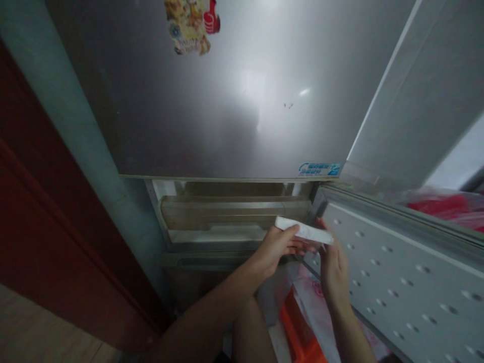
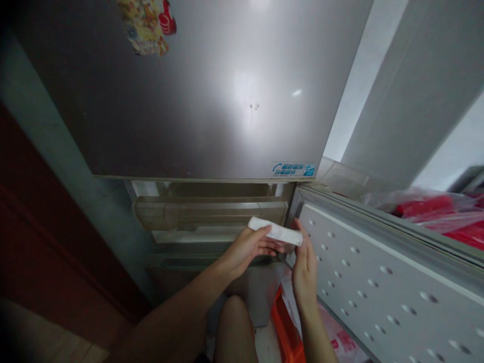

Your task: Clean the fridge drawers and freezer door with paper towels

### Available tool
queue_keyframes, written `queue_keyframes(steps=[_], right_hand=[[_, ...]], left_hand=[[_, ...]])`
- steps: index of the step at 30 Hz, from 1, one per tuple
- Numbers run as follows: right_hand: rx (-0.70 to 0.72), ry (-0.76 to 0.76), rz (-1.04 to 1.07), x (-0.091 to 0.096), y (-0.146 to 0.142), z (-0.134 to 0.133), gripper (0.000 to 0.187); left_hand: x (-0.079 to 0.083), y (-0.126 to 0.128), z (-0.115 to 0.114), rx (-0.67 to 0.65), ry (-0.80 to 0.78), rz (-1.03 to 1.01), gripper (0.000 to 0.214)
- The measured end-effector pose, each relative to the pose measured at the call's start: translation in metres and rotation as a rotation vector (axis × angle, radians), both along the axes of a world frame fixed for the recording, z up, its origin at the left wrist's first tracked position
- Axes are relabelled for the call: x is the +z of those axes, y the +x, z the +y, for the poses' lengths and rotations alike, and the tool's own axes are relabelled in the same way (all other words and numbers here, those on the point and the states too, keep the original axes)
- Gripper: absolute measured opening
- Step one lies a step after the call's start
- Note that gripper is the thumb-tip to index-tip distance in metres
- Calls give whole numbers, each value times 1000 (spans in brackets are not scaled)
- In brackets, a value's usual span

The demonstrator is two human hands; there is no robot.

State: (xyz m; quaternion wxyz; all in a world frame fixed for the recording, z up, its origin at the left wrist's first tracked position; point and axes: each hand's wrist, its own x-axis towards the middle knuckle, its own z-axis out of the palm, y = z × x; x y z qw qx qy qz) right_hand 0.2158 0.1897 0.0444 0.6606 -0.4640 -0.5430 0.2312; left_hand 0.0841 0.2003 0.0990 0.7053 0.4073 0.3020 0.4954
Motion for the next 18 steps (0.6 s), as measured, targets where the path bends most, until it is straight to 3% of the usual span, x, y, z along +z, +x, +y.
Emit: queue_keyframes(steps=[3,6,10,14,18], right_hand=[[33,-12,159,-5,-2,-3,56],[72,47,253,-8,-5,-3,53],[93,22,223,-7,-11,0,50],[57,-13,78,-4,-15,7,50],[56,-16,14,-5,-13,10,49]], left_hand=[[1,6,2,22,12,-29,24],[2,-17,-4,134,-17,-47,22],[0,-75,-27,335,-71,-27,17],[-3,-146,-57,636,-179,-4,17],[-1,-207,-76,850,-169,6,18]])
